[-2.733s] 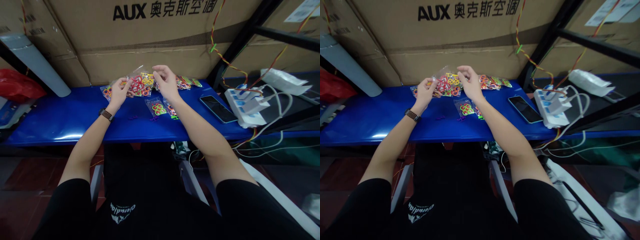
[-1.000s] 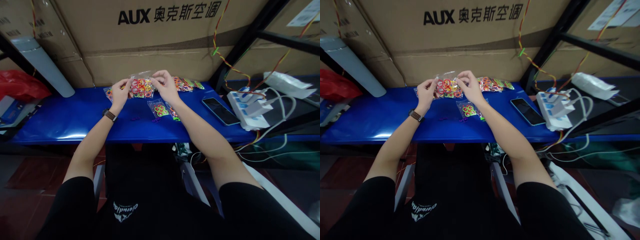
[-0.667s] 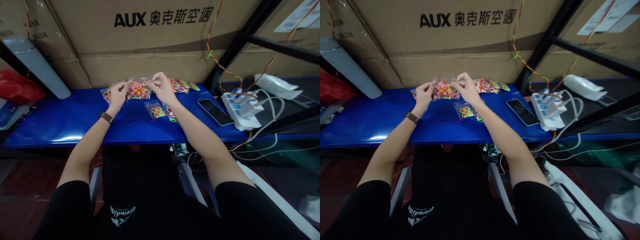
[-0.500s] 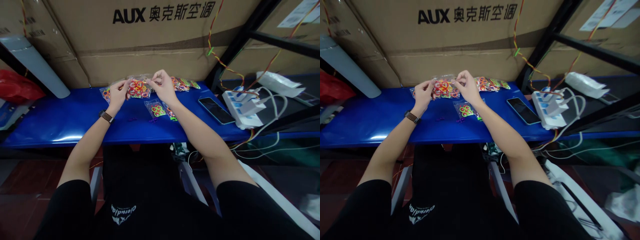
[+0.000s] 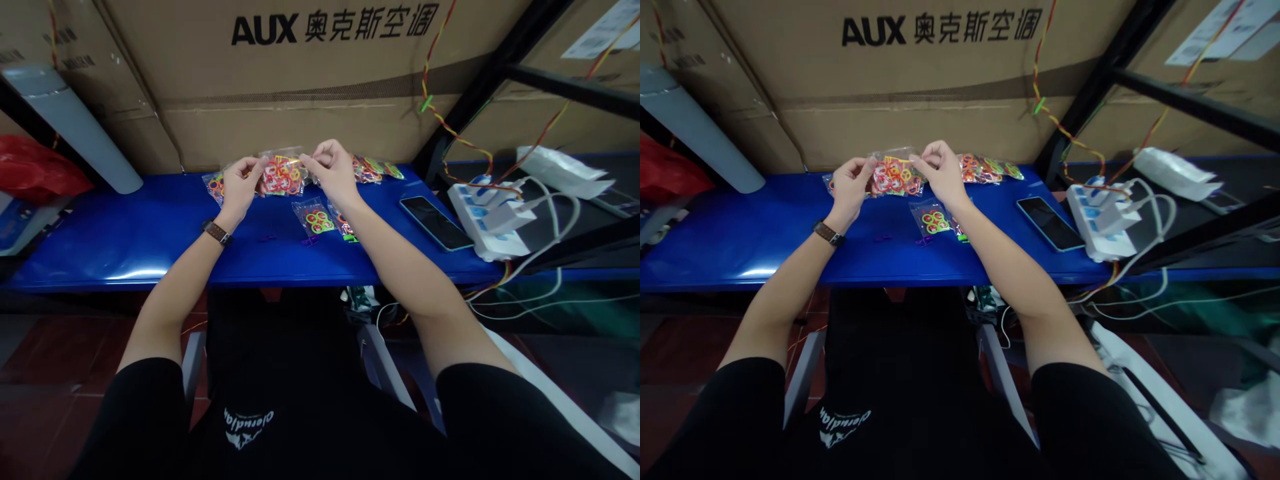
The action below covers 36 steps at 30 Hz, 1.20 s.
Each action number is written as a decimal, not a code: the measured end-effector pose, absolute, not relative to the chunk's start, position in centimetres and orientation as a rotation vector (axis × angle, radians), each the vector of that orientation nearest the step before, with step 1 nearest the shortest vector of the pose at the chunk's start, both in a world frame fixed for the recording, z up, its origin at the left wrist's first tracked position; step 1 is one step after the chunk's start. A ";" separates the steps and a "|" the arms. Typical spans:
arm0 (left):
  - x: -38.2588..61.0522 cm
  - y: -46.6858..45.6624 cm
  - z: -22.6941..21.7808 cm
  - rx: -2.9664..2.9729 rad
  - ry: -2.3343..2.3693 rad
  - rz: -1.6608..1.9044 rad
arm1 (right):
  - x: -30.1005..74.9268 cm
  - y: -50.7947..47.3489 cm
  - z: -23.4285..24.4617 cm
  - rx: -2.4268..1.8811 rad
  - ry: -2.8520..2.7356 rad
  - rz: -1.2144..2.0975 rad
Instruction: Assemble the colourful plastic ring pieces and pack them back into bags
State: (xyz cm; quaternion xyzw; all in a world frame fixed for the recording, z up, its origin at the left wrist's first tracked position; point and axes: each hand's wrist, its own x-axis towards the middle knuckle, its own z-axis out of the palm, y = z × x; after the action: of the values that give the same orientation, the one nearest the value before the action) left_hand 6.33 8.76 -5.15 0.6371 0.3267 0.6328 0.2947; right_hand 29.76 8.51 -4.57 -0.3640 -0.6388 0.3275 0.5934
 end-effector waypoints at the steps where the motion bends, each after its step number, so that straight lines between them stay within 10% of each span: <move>1: 6.3 8.8 -5.2 1.691 0.873 1.690 | 29.8 8.4 -4.6 -0.830 -1.496 0.794; 36: 6.1 7.0 -4.5 1.769 1.066 1.995 | 30.1 7.0 -3.7 -0.871 -1.640 1.090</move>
State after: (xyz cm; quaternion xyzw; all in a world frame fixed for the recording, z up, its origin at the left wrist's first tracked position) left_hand 6.10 7.02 -4.47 0.6105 0.3679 0.6884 0.1343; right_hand 30.11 7.05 -3.67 -0.3561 -0.6706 0.4455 0.4743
